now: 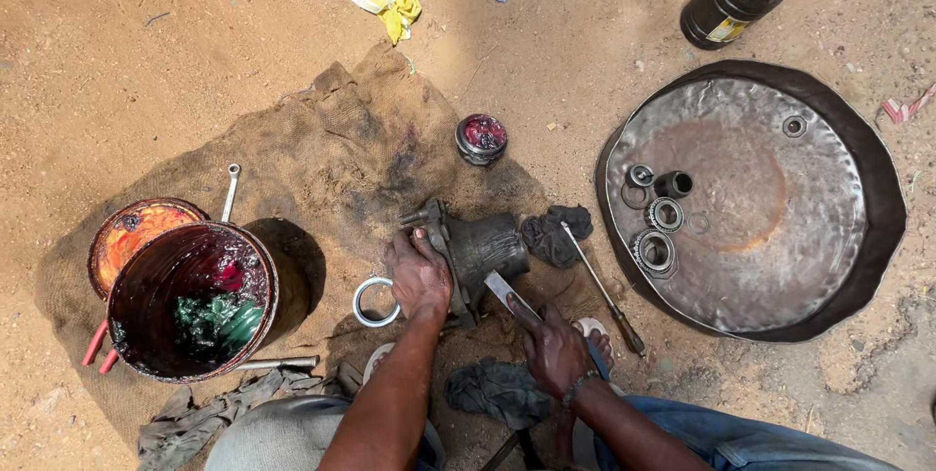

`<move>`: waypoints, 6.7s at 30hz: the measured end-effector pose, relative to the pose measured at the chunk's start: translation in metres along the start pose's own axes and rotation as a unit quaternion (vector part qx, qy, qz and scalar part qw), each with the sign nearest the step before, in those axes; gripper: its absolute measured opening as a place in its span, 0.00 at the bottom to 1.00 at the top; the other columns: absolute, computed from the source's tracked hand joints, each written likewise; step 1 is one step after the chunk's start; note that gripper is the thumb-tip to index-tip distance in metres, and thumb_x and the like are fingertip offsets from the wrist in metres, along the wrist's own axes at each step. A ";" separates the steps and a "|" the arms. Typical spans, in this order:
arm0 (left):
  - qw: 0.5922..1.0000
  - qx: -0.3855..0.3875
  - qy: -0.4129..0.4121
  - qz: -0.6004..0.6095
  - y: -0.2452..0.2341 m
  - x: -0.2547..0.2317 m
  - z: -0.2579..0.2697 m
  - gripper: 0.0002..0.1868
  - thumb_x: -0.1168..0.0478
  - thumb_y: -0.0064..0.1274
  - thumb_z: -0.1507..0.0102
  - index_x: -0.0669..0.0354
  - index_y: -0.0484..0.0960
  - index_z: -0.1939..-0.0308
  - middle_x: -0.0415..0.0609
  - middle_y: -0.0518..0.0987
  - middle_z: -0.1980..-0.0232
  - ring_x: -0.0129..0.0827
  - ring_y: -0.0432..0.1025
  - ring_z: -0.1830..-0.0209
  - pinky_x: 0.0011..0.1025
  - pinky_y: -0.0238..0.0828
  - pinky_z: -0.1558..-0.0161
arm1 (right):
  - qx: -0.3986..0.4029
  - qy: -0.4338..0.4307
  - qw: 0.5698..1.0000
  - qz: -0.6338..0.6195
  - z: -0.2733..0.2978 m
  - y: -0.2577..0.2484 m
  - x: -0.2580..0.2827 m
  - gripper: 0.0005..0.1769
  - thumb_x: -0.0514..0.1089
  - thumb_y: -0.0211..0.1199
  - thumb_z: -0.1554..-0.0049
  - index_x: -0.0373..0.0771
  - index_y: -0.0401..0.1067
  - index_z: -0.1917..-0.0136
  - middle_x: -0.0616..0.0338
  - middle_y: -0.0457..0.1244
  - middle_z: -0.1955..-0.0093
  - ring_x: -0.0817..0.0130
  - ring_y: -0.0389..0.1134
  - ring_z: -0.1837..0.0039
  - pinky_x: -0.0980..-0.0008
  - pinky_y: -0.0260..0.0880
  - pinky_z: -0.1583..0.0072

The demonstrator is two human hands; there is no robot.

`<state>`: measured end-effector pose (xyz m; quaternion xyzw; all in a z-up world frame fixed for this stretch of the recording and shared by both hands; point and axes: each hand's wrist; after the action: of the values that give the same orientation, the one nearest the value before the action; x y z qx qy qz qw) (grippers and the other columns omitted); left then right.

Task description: The person scrapes dirt and debris from a metal housing using a metal bar, then wipes the housing with a cloth.

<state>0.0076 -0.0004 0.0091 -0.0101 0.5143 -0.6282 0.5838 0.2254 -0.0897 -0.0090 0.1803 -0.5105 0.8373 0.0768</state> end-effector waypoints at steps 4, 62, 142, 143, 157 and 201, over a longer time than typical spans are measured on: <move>1.000 -0.006 0.012 0.008 0.003 0.001 0.000 0.21 0.46 0.36 0.27 0.57 0.72 0.42 0.60 0.72 0.38 0.62 0.71 0.43 0.55 0.67 0.43 | -0.018 -0.007 1.000 -0.017 -0.061 -0.006 0.020 0.29 0.43 0.61 0.40 0.56 0.65 0.27 0.45 0.65 0.52 0.53 0.70 0.54 0.54 0.74 0.54; 1.000 -0.005 0.014 -0.001 0.001 0.007 -0.006 0.21 0.47 0.37 0.26 0.58 0.73 0.41 0.62 0.72 0.36 0.63 0.71 0.41 0.56 0.68 0.41 | 0.067 -0.151 0.976 0.143 -0.049 -0.053 0.078 0.17 0.38 0.50 0.44 0.38 0.74 0.44 0.41 0.67 0.54 0.49 0.73 0.57 0.48 0.77 0.52; 0.998 -0.043 0.048 -0.002 0.011 0.016 -0.008 0.24 0.46 0.36 0.26 0.63 0.73 0.41 0.63 0.74 0.37 0.62 0.70 0.42 0.54 0.65 0.40 | 0.019 0.031 0.983 -0.182 -0.001 0.091 -0.011 0.16 0.42 0.52 0.36 0.34 0.73 0.39 0.36 0.68 0.52 0.41 0.71 0.53 0.48 0.71 0.48; 0.995 -0.077 0.070 0.002 0.012 0.012 -0.013 0.24 0.46 0.37 0.28 0.61 0.72 0.40 0.64 0.72 0.37 0.61 0.70 0.43 0.54 0.64 0.42 | 0.033 0.039 0.983 -0.178 -0.010 0.088 -0.014 0.16 0.44 0.51 0.35 0.34 0.74 0.40 0.37 0.68 0.54 0.43 0.71 0.54 0.49 0.72 0.50; 0.991 -0.024 -0.072 0.113 0.024 0.027 -0.025 0.25 0.44 0.34 0.26 0.56 0.68 0.34 0.58 0.67 0.29 0.54 0.64 0.32 0.47 0.56 0.31 | 0.040 0.022 0.899 -0.435 -0.066 0.158 -0.036 0.17 0.46 0.51 0.32 0.34 0.77 0.48 0.46 0.64 0.64 0.65 0.61 0.66 0.64 0.63 0.65; 1.000 -0.018 0.000 0.007 0.005 0.001 -0.007 0.20 0.47 0.36 0.27 0.59 0.74 0.45 0.60 0.76 0.40 0.59 0.71 0.41 0.52 0.65 0.40 | -0.043 0.028 0.988 -0.144 -0.094 0.031 0.009 0.21 0.54 0.60 0.37 0.33 0.77 0.53 0.50 0.65 0.76 0.61 0.67 0.77 0.59 0.64 0.71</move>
<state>0.0064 0.0045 0.0018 -0.0165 0.5254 -0.6147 0.5881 0.1861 -0.0217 -0.0696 0.2246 -0.5125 0.7994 0.2190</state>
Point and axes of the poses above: each hand's wrist, its own z-axis away from the middle knuckle, its own y-axis out of the palm, x = y × z
